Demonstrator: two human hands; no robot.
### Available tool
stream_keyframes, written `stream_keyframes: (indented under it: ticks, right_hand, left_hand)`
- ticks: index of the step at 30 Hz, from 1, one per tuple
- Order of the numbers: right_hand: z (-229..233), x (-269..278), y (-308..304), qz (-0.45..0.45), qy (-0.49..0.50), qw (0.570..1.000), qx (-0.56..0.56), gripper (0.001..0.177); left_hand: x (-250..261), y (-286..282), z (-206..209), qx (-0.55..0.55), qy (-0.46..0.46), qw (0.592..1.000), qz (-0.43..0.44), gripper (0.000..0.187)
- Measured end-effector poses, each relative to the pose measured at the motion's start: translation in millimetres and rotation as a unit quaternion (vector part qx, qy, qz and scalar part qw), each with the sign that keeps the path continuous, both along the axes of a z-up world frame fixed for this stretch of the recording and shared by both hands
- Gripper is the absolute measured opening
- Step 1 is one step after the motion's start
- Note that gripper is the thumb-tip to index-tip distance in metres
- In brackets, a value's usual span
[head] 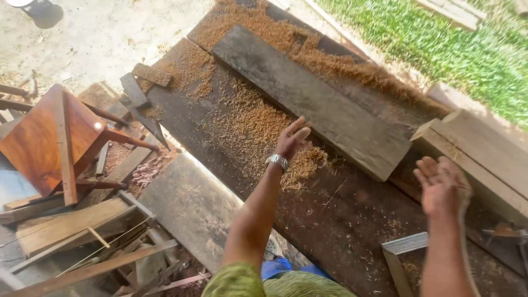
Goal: The person uses an electric planer to smooth and level several wooden boards on a workbench.
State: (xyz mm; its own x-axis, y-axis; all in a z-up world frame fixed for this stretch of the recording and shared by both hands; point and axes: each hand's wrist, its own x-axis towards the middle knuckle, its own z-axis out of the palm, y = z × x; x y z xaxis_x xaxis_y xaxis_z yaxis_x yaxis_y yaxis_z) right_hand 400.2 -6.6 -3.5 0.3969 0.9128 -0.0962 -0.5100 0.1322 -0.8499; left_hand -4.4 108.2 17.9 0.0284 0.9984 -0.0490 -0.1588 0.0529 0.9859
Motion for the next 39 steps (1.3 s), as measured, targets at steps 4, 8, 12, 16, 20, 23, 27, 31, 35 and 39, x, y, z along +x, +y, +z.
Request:
stream_keyframes:
  ticks: [4, 8, 12, 16, 20, 23, 27, 31, 35, 39]
  right_hand:
    - [23.4, -15.4, -55.0, 0.006, -0.163, 0.986, 0.024, 0.029]
    - [-56.7, -52.9, -139.3, -0.017, -0.392, 0.905, -0.163, 0.028]
    - [-119.1, -119.8, -230.6, 0.049, -0.528, 0.788, -0.312, 0.068]
    - [-150.5, -174.8, -280.1, 0.179, -0.592, 0.695, -0.368, 0.096]
    - [-101.5, -187.5, -264.8, 0.246, -0.537, 0.695, -0.410, 0.109]
    - [-56.8, -181.9, -248.9, 0.375, -0.504, 0.644, -0.437, 0.113]
    - [-55.6, -177.4, -252.4, 0.374, -0.498, 0.675, -0.395, 0.109]
    - [-128.4, -190.9, -282.7, 0.197, -0.508, 0.801, -0.247, 0.082]
    - [-89.0, -157.5, -341.0, 0.276, -0.322, 0.862, -0.279, 0.070]
    - [-213.9, -172.2, -429.2, 0.272, -0.264, 0.881, -0.283, 0.065]
  left_hand:
    - [-39.8, -72.7, 6.2, 0.079, 0.535, 0.836, 0.096, 0.075]
    - [-58.7, -163.2, -6.0, -0.005, 0.657, 0.743, 0.124, 0.084]
    - [-33.9, -207.3, -26.5, -0.025, 0.702, 0.710, -0.046, 0.091]
    - [-42.4, -203.7, -53.5, -0.032, 0.721, 0.686, -0.093, 0.095]
    - [-54.2, -196.4, -71.4, 0.010, 0.709, 0.698, -0.102, 0.099]
    - [-60.0, -192.9, -80.3, -0.014, 0.709, 0.697, -0.106, 0.101]
    - [-62.2, -187.7, -88.6, -0.032, 0.740, 0.665, -0.101, 0.105]
    - [-63.3, -184.5, -93.4, -0.055, 0.779, 0.619, -0.087, 0.110]
    - [-81.4, -165.2, -99.3, -0.022, 0.824, 0.557, -0.103, 0.109]
    - [-124.4, -147.3, -91.5, 0.041, 0.823, 0.541, -0.167, 0.095]
